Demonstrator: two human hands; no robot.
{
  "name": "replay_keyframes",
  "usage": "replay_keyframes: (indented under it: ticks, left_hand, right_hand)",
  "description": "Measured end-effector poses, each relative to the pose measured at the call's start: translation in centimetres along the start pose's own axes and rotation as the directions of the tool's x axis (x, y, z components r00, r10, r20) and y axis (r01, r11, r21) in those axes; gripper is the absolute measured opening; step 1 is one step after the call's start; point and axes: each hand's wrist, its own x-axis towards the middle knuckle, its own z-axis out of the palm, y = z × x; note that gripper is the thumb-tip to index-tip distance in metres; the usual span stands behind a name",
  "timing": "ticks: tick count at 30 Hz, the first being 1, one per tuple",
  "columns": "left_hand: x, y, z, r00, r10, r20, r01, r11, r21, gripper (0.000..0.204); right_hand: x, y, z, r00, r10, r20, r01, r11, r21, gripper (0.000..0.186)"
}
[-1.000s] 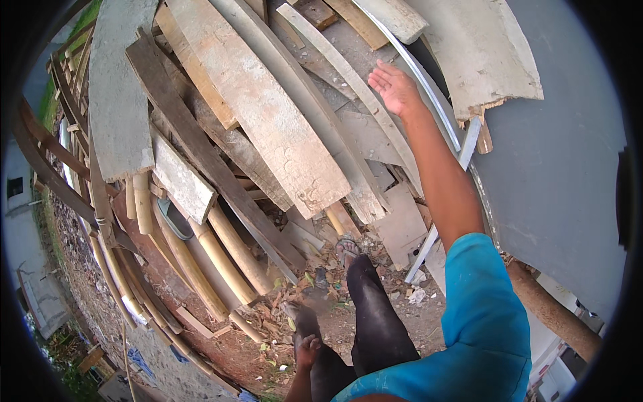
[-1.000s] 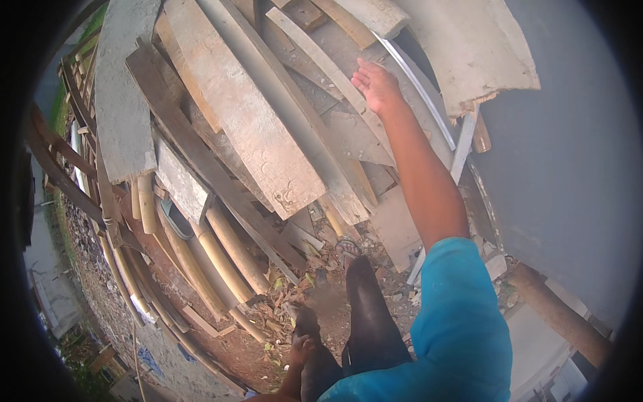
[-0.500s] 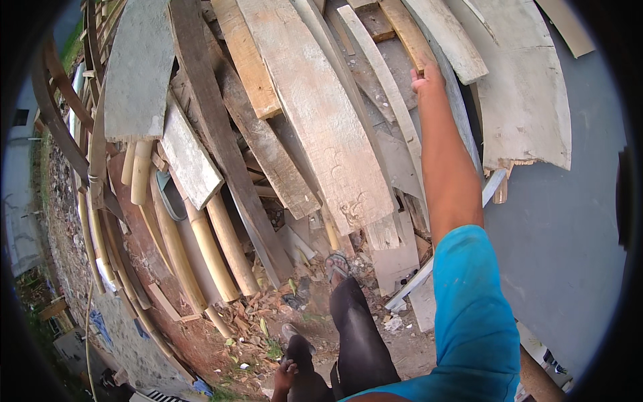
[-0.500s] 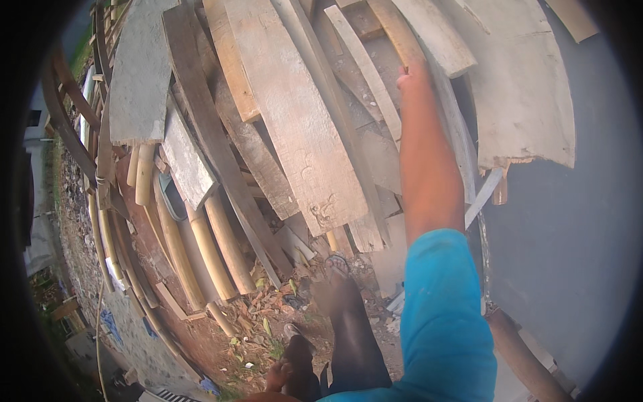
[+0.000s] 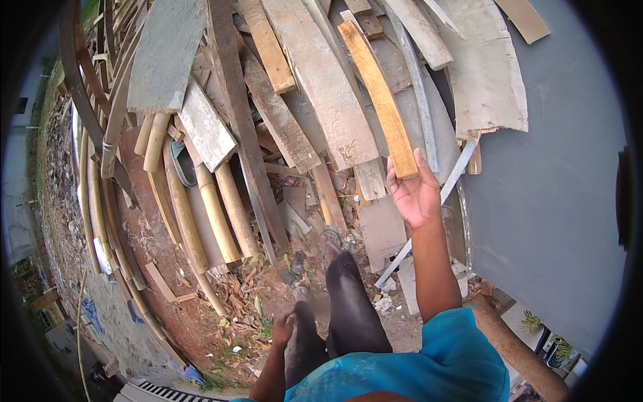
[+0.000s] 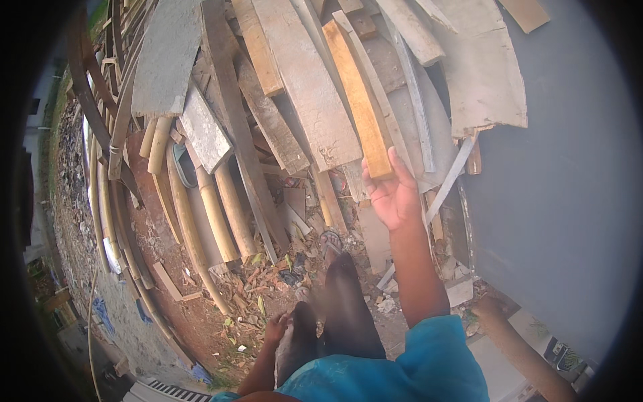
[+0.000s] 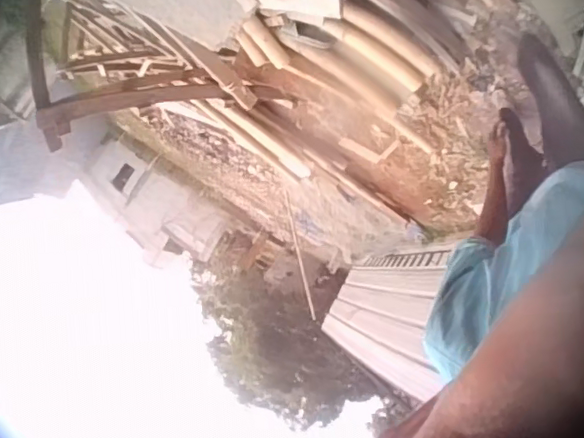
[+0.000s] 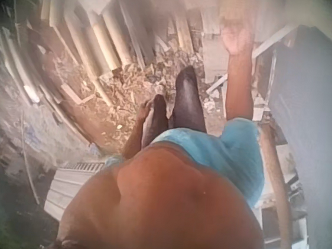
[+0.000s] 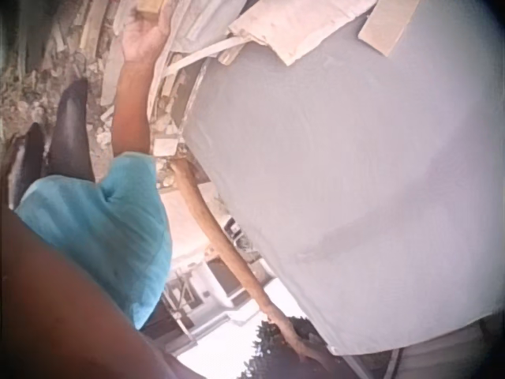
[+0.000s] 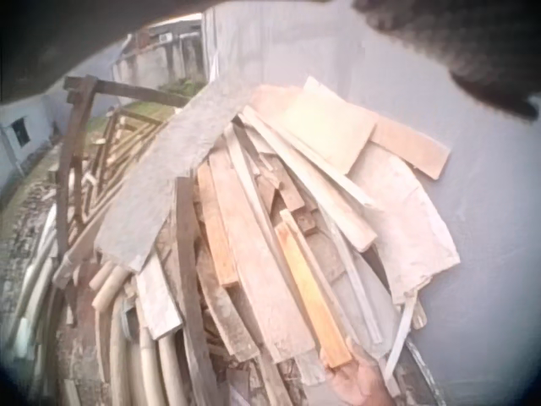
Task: The person scoops wet cement from a bucket with a trowel and applies it to a vertical wall surface, smoothing it with a wooden float. The person walks to a pile of scrap wood, selects a piece, and returns to continue smoothing the cement.
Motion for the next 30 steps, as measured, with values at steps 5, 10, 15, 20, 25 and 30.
replay_keyframes:
  ticks: [5,10,15,20,25,30]
  left_hand:
    - [-2.3,18.2,0.4,0.895,0.405,0.189,-0.3,0.857,-0.419,0.053]
    - [-10.0,29.9,-2.7,0.647,0.723,0.242,-0.054,0.361,-0.931,0.068]
    - [-15.5,25.6,-8.9,0.685,0.689,0.238,-0.074,0.39,-0.918,0.042]
    - [-18.0,19.4,-15.6,0.762,0.642,0.082,-0.282,0.444,-0.851,0.047]
    - [-20.4,14.8,-19.8,0.772,0.635,0.018,-0.328,0.424,-0.844,0.055]
    - [-21.3,12.9,-21.6,0.706,0.703,0.082,-0.244,0.351,-0.904,0.058]
  right_hand:
    - [-13.0,8.4,1.0,0.866,0.322,0.382,-0.492,0.684,0.539,0.045]
    - [-25.5,14.9,5.3,0.711,0.415,0.567,-0.703,0.435,0.563,0.049]
    - [-33.8,20.5,6.2,0.632,0.476,0.612,-0.659,0.746,0.1,0.058]
    - [-38.8,24.0,5.5,0.752,0.536,0.385,-0.317,0.805,-0.501,0.071]
    - [-43.7,27.6,9.5,0.75,0.443,0.49,-0.112,0.817,-0.566,0.067]
    - [-45.5,29.9,10.7,0.775,0.385,0.501,-0.03,0.814,-0.58,0.06]
